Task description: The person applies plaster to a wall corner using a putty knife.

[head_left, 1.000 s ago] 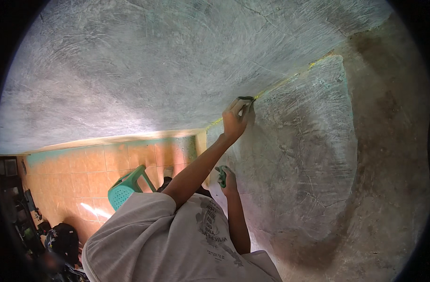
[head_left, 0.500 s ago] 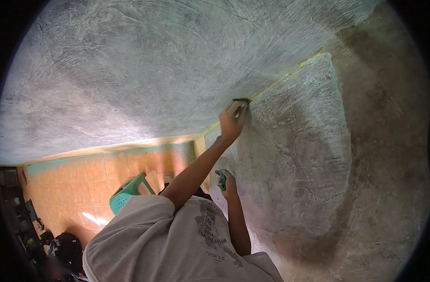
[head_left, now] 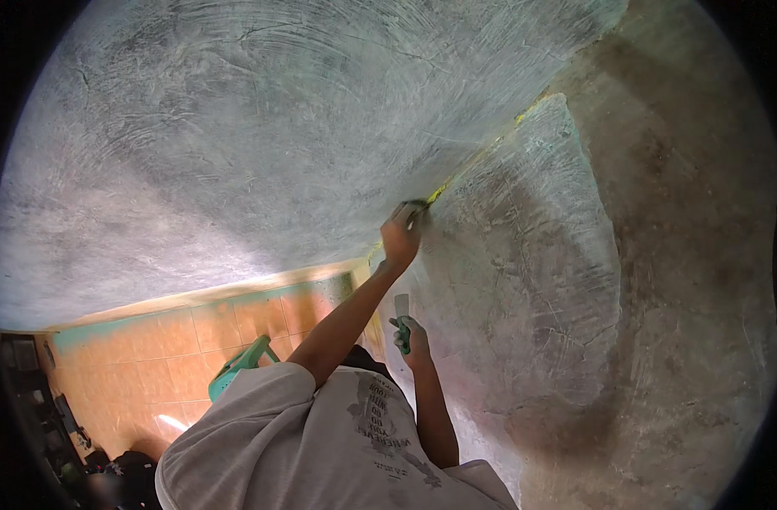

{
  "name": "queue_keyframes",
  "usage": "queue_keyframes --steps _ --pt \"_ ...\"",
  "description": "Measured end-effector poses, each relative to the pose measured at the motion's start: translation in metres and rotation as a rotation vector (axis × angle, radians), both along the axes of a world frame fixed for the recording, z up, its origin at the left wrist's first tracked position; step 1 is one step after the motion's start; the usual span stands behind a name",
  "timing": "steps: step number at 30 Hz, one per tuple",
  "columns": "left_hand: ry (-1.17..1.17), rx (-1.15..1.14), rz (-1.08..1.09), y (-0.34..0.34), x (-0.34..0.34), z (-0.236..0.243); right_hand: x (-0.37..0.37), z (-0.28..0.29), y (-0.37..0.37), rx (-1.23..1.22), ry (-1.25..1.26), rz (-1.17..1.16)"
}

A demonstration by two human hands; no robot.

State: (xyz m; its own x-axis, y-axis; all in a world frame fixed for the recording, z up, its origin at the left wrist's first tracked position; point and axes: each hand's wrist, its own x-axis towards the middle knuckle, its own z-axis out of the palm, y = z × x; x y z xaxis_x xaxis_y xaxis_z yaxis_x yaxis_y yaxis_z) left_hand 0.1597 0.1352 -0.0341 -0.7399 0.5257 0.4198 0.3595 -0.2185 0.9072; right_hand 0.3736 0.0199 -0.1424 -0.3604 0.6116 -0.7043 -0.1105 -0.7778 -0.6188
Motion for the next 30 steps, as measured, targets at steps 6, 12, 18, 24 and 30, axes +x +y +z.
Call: queue_keyframes --steps 6,12,18,24,30 --pt "0.005 0.122 -0.057 0.006 -0.008 0.064 0.000 -0.004 -0.016 -0.003 -0.053 -0.024" --pt "0.002 0.016 -0.055 -0.002 -0.001 -0.009 0.008 -0.006 -0.035 0.023 -0.074 -0.108" --pt "-0.088 -0.028 0.052 -0.001 -0.004 -0.041 0.007 0.001 -0.065 -0.039 -0.057 -0.150" --pt "0.091 0.283 0.175 0.026 0.016 0.028 -0.007 0.029 -0.056 0.085 0.033 -0.007" --pt "0.123 0.063 0.046 0.012 0.006 -0.029 0.032 0.056 -0.065 0.050 0.109 0.029"
